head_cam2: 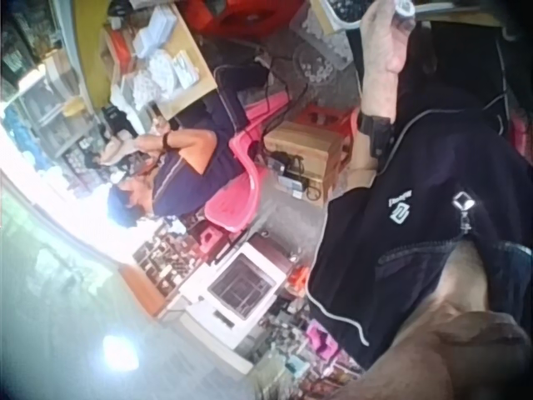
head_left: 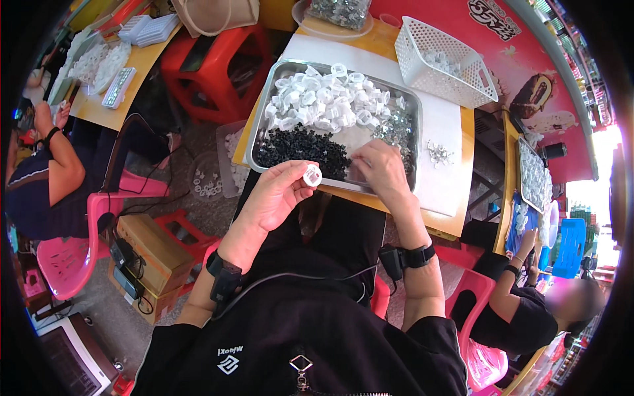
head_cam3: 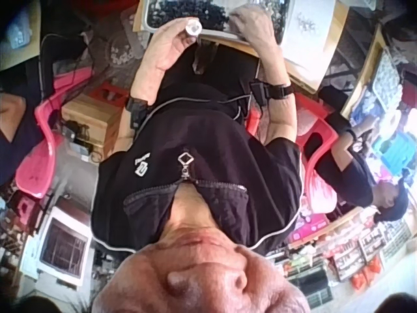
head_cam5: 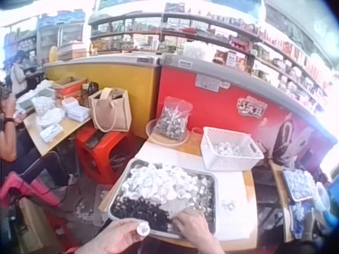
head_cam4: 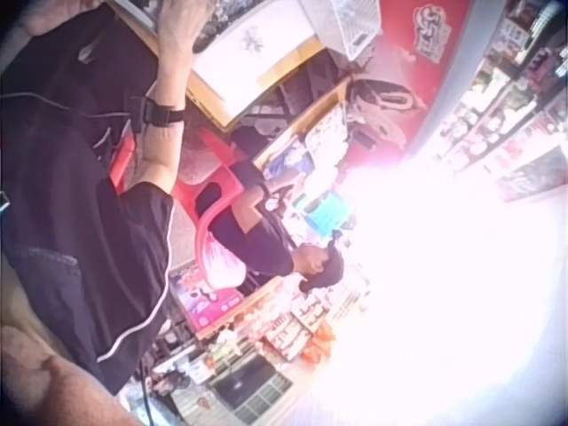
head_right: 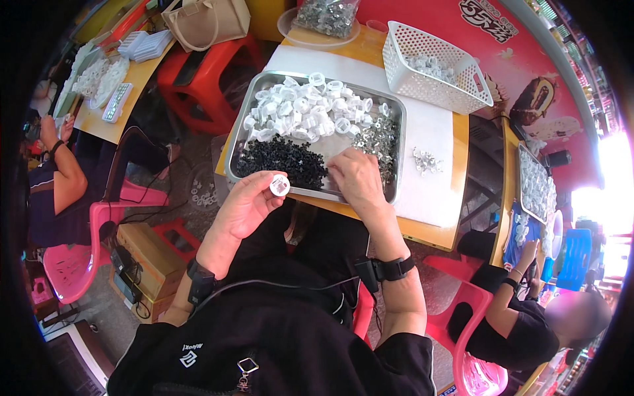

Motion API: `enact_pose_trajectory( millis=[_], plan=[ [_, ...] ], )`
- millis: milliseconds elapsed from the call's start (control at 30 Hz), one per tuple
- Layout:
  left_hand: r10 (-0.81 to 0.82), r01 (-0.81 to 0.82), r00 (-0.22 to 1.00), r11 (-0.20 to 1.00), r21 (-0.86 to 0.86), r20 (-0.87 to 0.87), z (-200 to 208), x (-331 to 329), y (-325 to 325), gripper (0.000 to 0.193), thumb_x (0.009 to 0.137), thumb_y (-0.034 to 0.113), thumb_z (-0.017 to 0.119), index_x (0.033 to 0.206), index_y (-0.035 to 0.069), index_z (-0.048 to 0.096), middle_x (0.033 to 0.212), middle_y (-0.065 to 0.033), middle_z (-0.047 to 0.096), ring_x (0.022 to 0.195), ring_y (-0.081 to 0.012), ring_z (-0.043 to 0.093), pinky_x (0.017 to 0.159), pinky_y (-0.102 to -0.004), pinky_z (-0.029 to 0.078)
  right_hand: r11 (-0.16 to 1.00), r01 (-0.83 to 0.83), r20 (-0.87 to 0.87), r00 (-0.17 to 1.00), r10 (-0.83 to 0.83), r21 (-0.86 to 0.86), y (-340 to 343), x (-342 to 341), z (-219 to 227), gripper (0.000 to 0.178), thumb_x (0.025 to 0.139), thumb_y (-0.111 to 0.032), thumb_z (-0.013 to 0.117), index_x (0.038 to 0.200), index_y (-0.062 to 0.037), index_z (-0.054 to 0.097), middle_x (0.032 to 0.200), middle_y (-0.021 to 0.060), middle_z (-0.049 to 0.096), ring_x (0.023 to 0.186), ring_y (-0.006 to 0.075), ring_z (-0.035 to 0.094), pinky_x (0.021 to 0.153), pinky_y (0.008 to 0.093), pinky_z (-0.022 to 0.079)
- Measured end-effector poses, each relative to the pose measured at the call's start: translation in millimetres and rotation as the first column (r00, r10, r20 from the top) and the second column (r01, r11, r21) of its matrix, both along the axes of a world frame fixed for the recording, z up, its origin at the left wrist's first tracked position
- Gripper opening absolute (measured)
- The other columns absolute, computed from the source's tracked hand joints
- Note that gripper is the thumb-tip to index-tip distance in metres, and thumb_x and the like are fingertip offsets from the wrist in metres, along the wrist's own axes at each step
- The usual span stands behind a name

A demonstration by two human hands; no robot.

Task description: Assembling small black and white plastic components, likely for footwear manufacturing.

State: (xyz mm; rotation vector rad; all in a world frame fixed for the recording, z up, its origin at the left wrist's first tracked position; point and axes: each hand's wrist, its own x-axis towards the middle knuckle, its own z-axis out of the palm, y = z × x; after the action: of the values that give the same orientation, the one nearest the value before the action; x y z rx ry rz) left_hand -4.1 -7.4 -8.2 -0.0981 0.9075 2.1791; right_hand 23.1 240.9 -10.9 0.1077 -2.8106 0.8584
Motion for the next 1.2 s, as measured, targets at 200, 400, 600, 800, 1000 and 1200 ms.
enact_pose_trajectory(
  millis=[200,400,600,800,1000,1200],
  plan=[
    [0.008,-0.008,1.000,1.000,0.015,0.000,-2,-1,-4,0.027,0.094,0.020,0.060,0.111,0.000,0.063,0.097,-0.0074,0.067,0.088,-0.0155,0.065,0.078,-0.0292,0.055,0.972,-0.105,-0.019,0.994,0.111,0.210,-5,-3,0,0.009,0.078,-0.011,0.066,0.086,-0.0082,0.067,0.085,0.0066,0.062,0.088,0.0263,0.060,0.082,0.0381,0.042],
    [-0.014,0.013,0.999,0.999,0.047,0.036,0,0,-2,0.027,0.095,0.020,0.059,0.112,-0.001,0.061,0.097,-0.0089,0.067,0.086,-0.0171,0.067,0.077,-0.0299,0.057,0.957,-0.089,-0.167,0.976,0.139,0.277,-4,-4,-7,0.005,0.077,-0.009,0.064,0.081,-0.0072,0.066,0.079,0.0067,0.061,0.081,0.0270,0.061,0.077,0.0391,0.045],
    [-0.030,0.023,0.997,0.996,0.091,0.074,-1,-1,-4,0.024,0.095,0.019,0.058,0.109,-0.001,0.061,0.096,-0.0094,0.067,0.082,-0.0175,0.067,0.071,-0.0279,0.058,0.865,0.293,0.222,0.951,-0.218,-0.407,-20,3,21,0.008,0.078,-0.008,0.069,0.083,-0.0014,0.068,0.070,0.0040,0.063,0.063,0.0112,0.058,0.061,0.0274,0.047],
    [-0.076,0.057,0.989,0.987,0.153,0.124,5,1,2,0.020,0.095,0.018,0.058,0.106,0.001,0.062,0.092,-0.0069,0.066,0.080,-0.0140,0.065,0.067,-0.0246,0.057,0.452,0.242,0.276,0.961,0.010,-0.858,-25,11,23,0.008,0.084,-0.006,0.069,0.091,-0.0016,0.068,0.077,-0.0041,0.061,0.068,0.0027,0.052,0.061,0.0186,0.040],
    [-0.112,0.091,0.986,0.982,0.165,0.120,10,2,4,0.026,0.097,0.020,0.055,0.108,-0.003,0.060,0.090,-0.0081,0.065,0.078,-0.0147,0.065,0.068,-0.0246,0.057,0.656,0.034,0.107,0.992,0.071,-0.754,-36,16,44,0.010,0.080,-0.005,0.071,0.089,-0.0038,0.068,0.083,-0.0009,0.063,0.074,0.0083,0.055,0.068,0.0219,0.042],
    [-0.144,0.124,0.982,0.980,0.157,0.120,10,4,4,0.019,0.096,0.019,0.058,0.103,0.002,0.064,0.088,-0.0041,0.065,0.078,-0.0111,0.063,0.066,-0.0232,0.054,0.925,-0.203,-0.118,0.978,0.173,-0.321,-52,19,67,0.014,0.074,-0.011,0.074,0.086,-0.0079,0.068,0.089,0.0051,0.062,0.086,0.0236,0.060,0.079,0.0340,0.043]
  ],
)
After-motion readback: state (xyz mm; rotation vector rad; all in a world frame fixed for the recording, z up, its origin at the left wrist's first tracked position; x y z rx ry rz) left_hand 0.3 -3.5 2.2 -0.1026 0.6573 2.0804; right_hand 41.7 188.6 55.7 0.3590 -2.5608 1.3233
